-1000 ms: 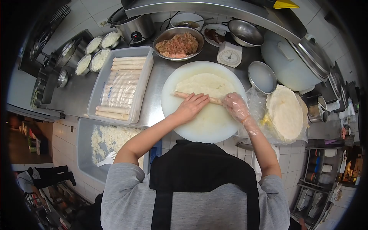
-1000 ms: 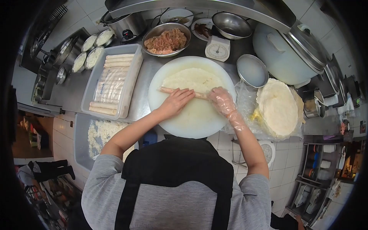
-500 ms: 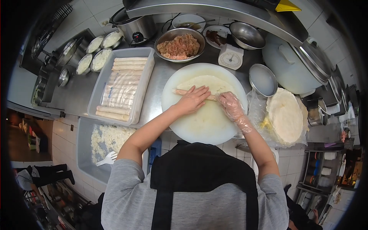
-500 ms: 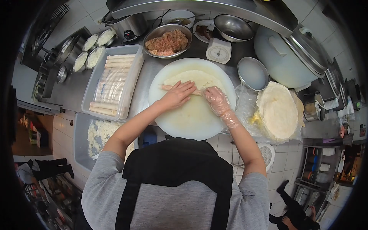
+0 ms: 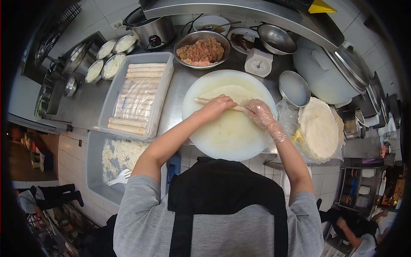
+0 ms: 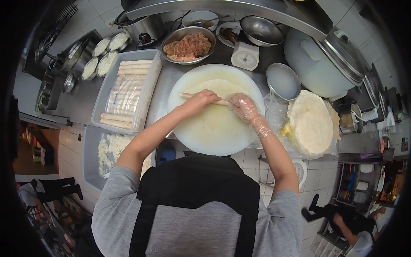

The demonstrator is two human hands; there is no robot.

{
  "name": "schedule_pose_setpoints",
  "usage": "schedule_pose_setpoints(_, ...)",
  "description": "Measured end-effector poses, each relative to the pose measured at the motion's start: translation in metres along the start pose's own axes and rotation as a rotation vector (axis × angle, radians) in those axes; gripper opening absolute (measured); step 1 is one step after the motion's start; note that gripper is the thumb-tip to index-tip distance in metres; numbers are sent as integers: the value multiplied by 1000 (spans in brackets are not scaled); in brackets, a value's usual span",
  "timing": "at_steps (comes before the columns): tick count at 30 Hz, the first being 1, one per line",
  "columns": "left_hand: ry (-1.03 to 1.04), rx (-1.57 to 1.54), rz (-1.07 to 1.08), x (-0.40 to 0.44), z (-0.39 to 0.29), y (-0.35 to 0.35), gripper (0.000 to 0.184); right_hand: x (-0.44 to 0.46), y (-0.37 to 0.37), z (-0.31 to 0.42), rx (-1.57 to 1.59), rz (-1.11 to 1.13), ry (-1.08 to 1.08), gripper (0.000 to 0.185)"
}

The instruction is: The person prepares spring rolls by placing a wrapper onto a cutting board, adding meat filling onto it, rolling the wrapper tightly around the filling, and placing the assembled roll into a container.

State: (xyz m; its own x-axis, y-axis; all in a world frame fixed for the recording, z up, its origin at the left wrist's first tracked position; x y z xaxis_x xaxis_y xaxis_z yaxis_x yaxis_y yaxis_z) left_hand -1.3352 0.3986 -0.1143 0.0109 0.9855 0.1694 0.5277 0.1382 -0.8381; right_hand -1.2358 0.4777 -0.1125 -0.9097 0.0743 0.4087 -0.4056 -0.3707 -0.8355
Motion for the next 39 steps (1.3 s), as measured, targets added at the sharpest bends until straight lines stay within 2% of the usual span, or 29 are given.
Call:
schedule_pose_setpoints(6, -27, -9, 10, -44, -22, 13, 40, -25, 6, 44, 12, 41, 54, 18)
schedule_pose_setpoints(9, 43, 181, -123, -63, -43, 11, 50, -31, 1, 61, 13, -13, 104, 18)
schedule_pose_setpoints(12, -11, 197, -93, -75, -70, 16, 65, -33, 2, 56, 21, -20, 118, 19)
schedule_pose_setpoints(14, -47, 170, -57, -78, -64, 33, 72, -33, 1, 55, 12, -9, 91, 18)
schedule_pose_setpoints(17, -85, 146, -41, -79, -61, 35, 75, -43, -30, 16, 396, -269, 261, 13)
schedule_pose_setpoints(19, -108, 126, -54, -78, -62, 35, 74, -61, -88, -29, 556, -636, 398, 9)
schedule_pose_setpoints(21, -140, 115, -73, -78, -61, 35, 73, -87, -143, -77, 593, -797, 683, 10)
schedule_pose_setpoints(23, -156, 128, -75, -77, -61, 35, 72, -98, -184, -137, 371, -753, 572, 15)
schedule_pose_setpoints(26, -210, 170, -88, -79, -64, 35, 71, -78, -193, -164, -196, -83, 856, 29)
schedule_pose_setpoints(29, -294, 202, -116, -82, -66, 31, 70, -55, -178, -163, -391, 255, 834, 34)
schedule_pose_setpoints(35, -480, 231, -158, -91, -60, 29, 69, -49, -135, -181, -478, 433, 807, 41)
schedule_pose_setpoints(38, -523, 233, -177, -95, -62, 26, 69, -55, -140, -190, -499, 271, 681, 39)
schedule_pose_setpoints(39, -531, 234, -183, -96, -63, 25, 69, -60, -147, -196, -395, 205, 706, 36)
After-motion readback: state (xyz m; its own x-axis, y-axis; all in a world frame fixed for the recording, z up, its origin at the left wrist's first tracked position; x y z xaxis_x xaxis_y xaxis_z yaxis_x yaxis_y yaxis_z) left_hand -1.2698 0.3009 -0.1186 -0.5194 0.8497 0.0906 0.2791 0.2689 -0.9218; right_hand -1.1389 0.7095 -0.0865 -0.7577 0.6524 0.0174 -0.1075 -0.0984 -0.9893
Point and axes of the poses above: each hand's wrist, its own x-axis towards the middle knuckle, its own y-axis out of the palm, z = x × y, the point moved 9 cm from there along x, towards the middle knuckle, and after that the axes turned 9 degrees about -y, right-handed, at the moved point
